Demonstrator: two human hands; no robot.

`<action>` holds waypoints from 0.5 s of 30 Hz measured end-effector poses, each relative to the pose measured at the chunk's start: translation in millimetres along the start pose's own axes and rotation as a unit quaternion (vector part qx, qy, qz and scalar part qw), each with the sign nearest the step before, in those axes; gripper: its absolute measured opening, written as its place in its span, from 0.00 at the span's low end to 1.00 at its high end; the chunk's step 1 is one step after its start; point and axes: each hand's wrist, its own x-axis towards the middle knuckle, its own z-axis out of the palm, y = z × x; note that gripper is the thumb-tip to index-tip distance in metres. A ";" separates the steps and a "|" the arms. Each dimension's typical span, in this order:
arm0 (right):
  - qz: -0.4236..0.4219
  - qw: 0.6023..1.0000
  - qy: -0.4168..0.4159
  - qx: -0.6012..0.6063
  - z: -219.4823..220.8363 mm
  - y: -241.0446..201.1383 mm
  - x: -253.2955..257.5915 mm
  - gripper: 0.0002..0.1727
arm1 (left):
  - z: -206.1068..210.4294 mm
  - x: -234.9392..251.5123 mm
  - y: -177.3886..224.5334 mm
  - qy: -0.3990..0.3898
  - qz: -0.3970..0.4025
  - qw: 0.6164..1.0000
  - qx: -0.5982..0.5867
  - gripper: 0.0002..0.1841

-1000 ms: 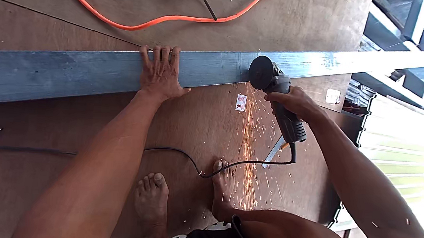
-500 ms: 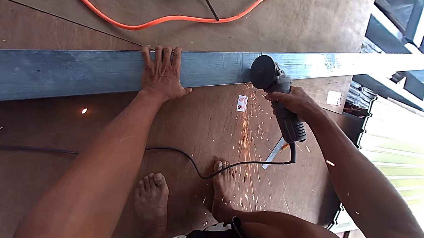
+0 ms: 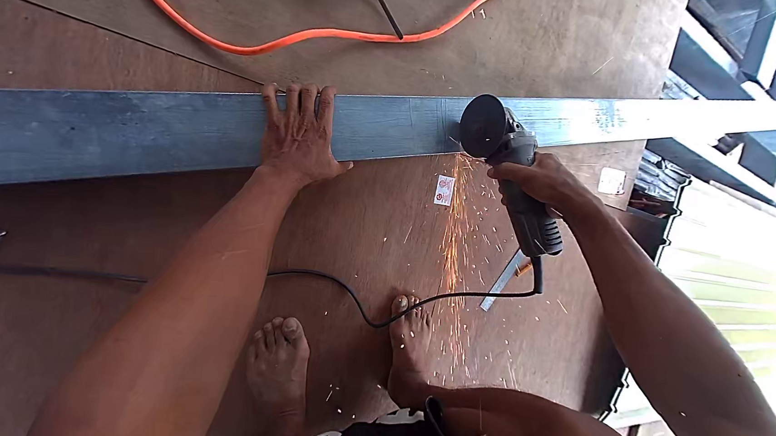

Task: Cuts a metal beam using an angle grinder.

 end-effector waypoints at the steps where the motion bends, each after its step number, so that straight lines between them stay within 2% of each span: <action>1: 0.003 1.000 0.001 0.005 0.4 -0.8 -0.7 0.31 | 0.4 -0.1 -0.3 0.002 0.001 1.000 0.001 0.65; 15: -0.006 1.000 0.001 0.010 0.0 -5.8 2.0 0.29 | 1.4 -0.6 -0.1 0.006 0.003 1.000 -0.003 0.66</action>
